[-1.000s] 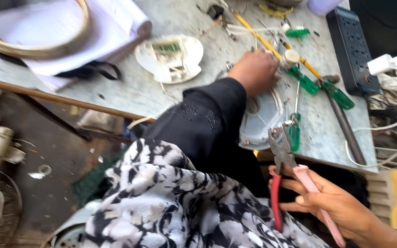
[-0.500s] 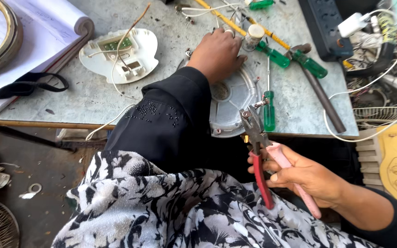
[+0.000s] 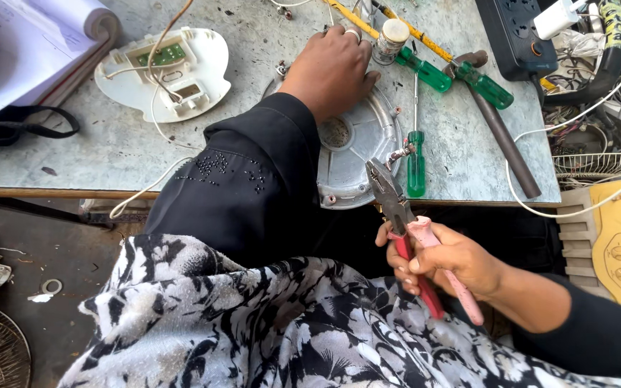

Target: The person uses a screwdriver and pliers to disassemble and manipulate the internal wiring and components of a ceiling fan motor housing on a workbench.

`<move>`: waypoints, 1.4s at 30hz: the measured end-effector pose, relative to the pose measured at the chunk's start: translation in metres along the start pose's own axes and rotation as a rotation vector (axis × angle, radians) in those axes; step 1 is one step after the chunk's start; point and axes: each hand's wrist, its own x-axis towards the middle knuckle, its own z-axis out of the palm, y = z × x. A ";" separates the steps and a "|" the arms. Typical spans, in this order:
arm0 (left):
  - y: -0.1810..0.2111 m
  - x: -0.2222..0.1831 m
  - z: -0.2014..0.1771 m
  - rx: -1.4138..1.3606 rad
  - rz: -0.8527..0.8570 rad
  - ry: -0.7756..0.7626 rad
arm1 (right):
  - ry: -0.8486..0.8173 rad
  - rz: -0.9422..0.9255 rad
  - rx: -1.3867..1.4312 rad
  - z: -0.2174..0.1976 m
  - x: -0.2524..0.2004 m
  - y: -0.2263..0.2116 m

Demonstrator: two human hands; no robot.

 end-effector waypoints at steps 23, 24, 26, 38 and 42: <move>0.004 0.000 0.007 0.180 0.021 -0.040 | -0.457 -0.090 0.549 -0.024 0.033 0.047; 0.004 -0.001 0.008 0.177 0.023 -0.026 | -0.476 -0.093 0.563 -0.026 0.032 0.049; 0.002 0.001 0.009 0.173 0.022 -0.017 | -0.521 -0.105 0.584 -0.029 0.035 0.050; 0.005 0.002 0.005 0.143 0.075 -0.030 | -0.444 0.105 0.320 -0.071 0.024 0.010; 0.006 0.007 0.002 0.101 0.096 -0.054 | -0.424 0.308 0.114 -0.090 0.019 -0.029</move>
